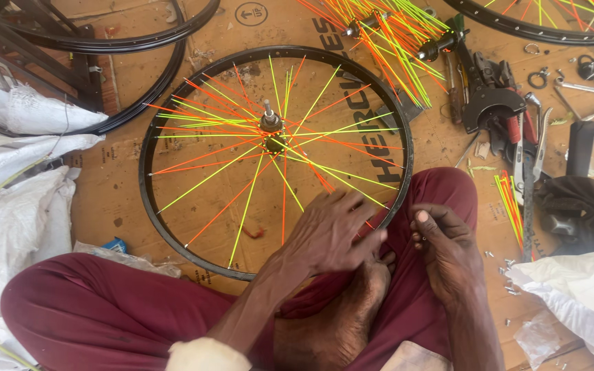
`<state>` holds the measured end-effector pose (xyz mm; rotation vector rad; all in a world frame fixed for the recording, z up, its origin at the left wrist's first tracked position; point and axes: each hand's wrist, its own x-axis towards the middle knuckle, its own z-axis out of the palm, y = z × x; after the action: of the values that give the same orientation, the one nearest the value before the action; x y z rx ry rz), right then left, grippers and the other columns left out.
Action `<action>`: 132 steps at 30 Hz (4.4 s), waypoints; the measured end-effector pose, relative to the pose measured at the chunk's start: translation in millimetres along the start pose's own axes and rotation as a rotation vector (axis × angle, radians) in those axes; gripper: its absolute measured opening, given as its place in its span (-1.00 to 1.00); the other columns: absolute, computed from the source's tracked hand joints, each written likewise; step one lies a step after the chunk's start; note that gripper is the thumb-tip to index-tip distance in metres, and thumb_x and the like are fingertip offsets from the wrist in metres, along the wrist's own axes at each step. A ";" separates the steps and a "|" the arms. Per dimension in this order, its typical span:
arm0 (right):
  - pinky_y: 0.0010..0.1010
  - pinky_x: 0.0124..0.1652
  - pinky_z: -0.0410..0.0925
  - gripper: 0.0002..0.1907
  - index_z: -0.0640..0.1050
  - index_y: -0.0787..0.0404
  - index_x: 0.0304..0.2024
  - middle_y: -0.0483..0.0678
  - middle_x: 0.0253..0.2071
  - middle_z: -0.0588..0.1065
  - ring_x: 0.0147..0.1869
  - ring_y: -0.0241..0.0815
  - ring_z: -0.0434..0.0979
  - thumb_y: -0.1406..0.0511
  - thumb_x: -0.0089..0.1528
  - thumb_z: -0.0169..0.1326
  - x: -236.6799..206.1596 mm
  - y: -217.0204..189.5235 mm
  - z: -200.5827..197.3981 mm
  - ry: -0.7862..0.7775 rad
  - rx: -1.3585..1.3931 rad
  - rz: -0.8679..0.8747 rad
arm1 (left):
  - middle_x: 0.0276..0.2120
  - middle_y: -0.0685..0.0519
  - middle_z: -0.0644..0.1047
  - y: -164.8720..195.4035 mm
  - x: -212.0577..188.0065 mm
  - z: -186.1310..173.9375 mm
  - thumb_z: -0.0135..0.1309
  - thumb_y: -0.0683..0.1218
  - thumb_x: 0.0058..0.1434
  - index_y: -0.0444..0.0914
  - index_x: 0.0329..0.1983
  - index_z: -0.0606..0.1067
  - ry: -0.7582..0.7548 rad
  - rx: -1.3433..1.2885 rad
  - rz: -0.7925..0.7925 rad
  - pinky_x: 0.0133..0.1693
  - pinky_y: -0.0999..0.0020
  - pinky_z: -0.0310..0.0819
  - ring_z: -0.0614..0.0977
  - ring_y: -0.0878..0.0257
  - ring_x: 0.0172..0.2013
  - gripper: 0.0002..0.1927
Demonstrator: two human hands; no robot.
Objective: The person inserts colorful spokes into a bicycle rim and hub, then secures them by hand-tightening nipples. The process is repeated for multiple spokes around the wheel.
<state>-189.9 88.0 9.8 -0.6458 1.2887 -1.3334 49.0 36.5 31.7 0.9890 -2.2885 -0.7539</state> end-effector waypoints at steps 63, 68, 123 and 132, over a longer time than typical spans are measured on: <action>-0.49 -0.28 0.45 -0.83 0.55 0.33 -0.12 -0.08 -0.31 0.58 -0.26 -0.36 0.56 0.36 0.28 0.14 5.8 0.6 28.0 -0.120 -0.658 -0.092 | -0.18 -0.28 0.63 -44.8 59.8 52.7 -0.10 -0.11 0.20 -0.33 0.29 0.16 -0.223 -0.528 -0.125 -0.08 -0.04 0.53 0.69 -0.17 -0.17 -0.43; -0.47 -0.29 0.45 -0.85 0.55 0.34 -0.12 -0.06 -0.29 0.57 -0.26 -0.34 0.54 0.37 0.29 0.12 4.9 1.1 29.8 -0.115 -0.665 -0.092 | -0.23 -0.29 0.63 -41.5 59.7 46.3 -0.10 -0.07 0.31 -0.29 0.29 0.21 -0.210 -0.350 -0.197 -0.10 -0.05 0.51 0.68 -0.18 -0.20 -0.50; -0.42 -0.32 0.45 -0.85 0.57 0.34 -0.14 -0.03 -0.35 0.61 -0.31 -0.28 0.58 0.37 0.28 0.12 -4.3 -2.8 44.5 -0.019 -0.751 -0.071 | -0.23 -0.04 0.56 -147.3 -22.5 -101.3 0.07 -0.12 0.16 -0.16 -0.01 0.48 0.029 1.076 -0.462 -0.17 0.09 0.50 0.63 0.07 -0.18 -0.70; -0.44 -0.31 0.45 -0.84 0.58 0.33 -0.15 -0.02 -0.36 0.61 -0.31 -0.31 0.58 0.35 0.27 0.13 -0.3 -2.8 44.8 -0.010 -0.782 -0.123 | -0.22 -0.03 0.59 -135.6 -20.6 -94.0 0.07 -0.09 0.13 -0.14 0.00 0.47 0.076 1.071 -0.525 -0.21 0.07 0.55 0.69 0.02 -0.21 -0.67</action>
<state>-149.8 73.7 23.9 -1.2769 1.7883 -0.8823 186.7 -52.0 2.3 2.0650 -2.3349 0.4537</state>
